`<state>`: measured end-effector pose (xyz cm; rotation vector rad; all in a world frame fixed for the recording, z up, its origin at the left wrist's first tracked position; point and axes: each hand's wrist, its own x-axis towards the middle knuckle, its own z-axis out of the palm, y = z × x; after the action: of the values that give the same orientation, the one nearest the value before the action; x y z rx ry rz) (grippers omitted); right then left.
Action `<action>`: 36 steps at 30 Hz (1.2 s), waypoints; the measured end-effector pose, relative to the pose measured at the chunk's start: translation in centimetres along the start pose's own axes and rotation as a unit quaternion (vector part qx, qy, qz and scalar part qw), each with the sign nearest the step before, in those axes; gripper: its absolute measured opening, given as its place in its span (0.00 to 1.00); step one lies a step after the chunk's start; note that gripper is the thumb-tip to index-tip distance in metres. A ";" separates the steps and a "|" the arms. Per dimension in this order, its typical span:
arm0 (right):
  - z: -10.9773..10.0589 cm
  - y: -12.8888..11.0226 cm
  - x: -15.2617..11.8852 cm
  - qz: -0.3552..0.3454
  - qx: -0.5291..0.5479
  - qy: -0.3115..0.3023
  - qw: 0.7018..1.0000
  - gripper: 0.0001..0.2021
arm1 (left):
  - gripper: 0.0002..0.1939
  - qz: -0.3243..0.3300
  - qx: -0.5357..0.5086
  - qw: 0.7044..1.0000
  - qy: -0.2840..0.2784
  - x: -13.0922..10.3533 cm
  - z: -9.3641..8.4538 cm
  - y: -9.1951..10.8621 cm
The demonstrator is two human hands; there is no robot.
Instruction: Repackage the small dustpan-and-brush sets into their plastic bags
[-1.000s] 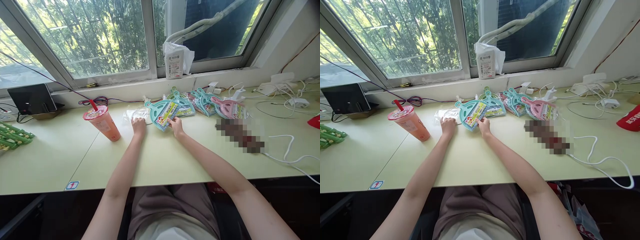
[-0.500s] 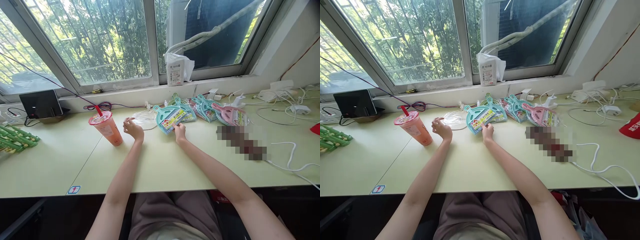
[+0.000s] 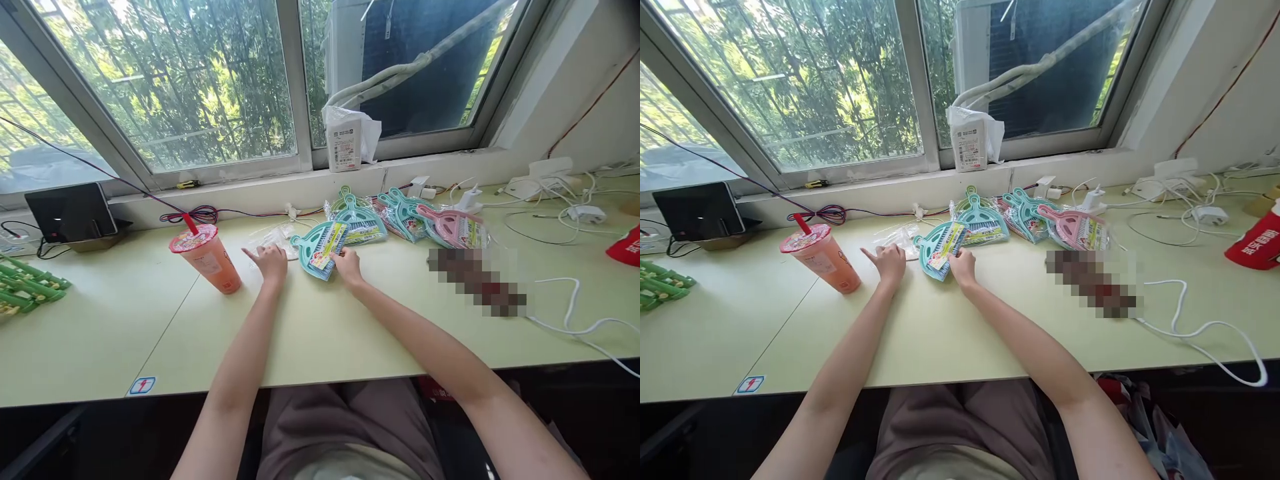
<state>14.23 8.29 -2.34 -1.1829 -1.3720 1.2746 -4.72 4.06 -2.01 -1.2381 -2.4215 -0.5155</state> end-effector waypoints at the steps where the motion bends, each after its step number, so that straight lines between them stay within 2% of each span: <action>1: 0.1 -0.2 -0.3 0.007 0.005 -0.013 1.000 0.07 | 0.19 -0.013 0.007 1.000 0.003 0.1 0.0 -0.1; 4: 0.3 -0.6 -0.9 0.025 0.028 -0.051 0.998 0.07 | 0.22 -0.036 0.011 0.999 -0.013 0.1 0.4 -0.4; 10: 0.6 -0.4 -0.5 0.088 0.111 -0.097 0.985 0.06 | 0.16 -0.073 -0.018 0.995 -0.064 0.4 0.9 -0.7; 15: 0.2 -0.2 0.2 0.113 0.125 -0.076 0.983 0.05 | 0.24 -0.076 -0.032 0.994 -0.073 0.5 0.8 -0.8; 19: -0.3 -0.5 0.4 0.089 0.126 -0.058 0.986 0.06 | 0.22 -0.055 -0.054 0.990 -0.117 0.5 0.7 -0.8; 24: -0.4 -0.6 0.4 0.065 0.118 -0.050 0.990 0.07 | 0.24 -0.042 -0.106 0.990 -0.081 0.3 0.4 -0.6; 28: -0.2 -0.4 0.3 0.060 0.107 -0.062 0.991 0.07 | 0.11 -0.051 -0.121 0.990 -0.052 0.3 0.5 -0.6; 31: -0.1 -0.3 0.3 0.057 0.107 -0.067 0.990 0.07 | 0.08 -0.067 -0.128 0.988 -0.050 0.4 0.6 -0.8; 36: -0.2 -0.4 0.2 0.064 0.107 -0.082 0.989 0.07 | 0.18 -0.100 -0.180 0.977 -0.051 0.8 0.6 -1.4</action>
<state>14.41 8.49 -1.92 -1.0511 -1.2538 1.5987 -6.40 4.09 -2.35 -1.1820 -2.6365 -1.0094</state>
